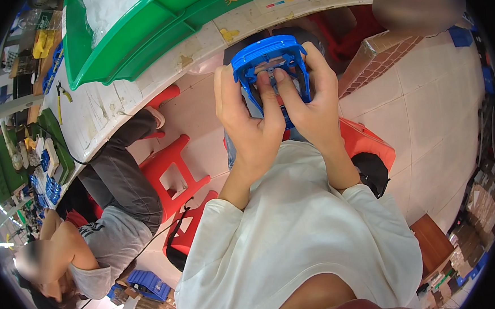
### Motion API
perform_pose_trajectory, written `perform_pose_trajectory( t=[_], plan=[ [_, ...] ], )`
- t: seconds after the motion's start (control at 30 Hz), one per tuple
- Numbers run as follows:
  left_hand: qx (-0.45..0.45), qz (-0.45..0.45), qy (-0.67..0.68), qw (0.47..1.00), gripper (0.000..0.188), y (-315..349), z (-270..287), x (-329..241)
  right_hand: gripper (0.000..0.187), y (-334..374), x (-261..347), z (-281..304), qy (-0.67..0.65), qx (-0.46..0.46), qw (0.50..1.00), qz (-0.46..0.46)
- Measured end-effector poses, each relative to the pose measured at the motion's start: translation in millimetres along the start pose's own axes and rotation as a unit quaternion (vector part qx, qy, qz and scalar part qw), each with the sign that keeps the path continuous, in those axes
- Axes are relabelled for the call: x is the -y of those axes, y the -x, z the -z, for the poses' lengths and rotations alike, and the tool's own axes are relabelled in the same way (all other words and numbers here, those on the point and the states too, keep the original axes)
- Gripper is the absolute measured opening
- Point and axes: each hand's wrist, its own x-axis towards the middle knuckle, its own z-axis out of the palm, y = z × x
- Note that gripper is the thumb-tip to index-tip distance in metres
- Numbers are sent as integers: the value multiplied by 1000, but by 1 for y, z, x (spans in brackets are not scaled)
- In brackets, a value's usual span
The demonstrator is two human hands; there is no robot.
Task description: The person assembles toy cars by taking clear plastic window inserts from a container and pressing them into the toy car bodies by hand.
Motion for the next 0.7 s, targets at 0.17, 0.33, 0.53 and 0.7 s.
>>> perform_pose_trajectory(
  t=[0.17,0.33,0.53,0.7],
  plan=[
    [17,19,-55,998,23,4,4,-2,14,-3,5,4,53,-6,998,17],
    [-98,103,-133,981,29,-4,73,-16,59,0,40,15,9,242,970,10],
    [-329,35,-93,939,30,-103,258,30,41,-47,56,55,144,31,971,190],
    [-220,178,-286,916,25,-139,342,137,39,-168,30,52,335,-69,900,271]
  ],
)
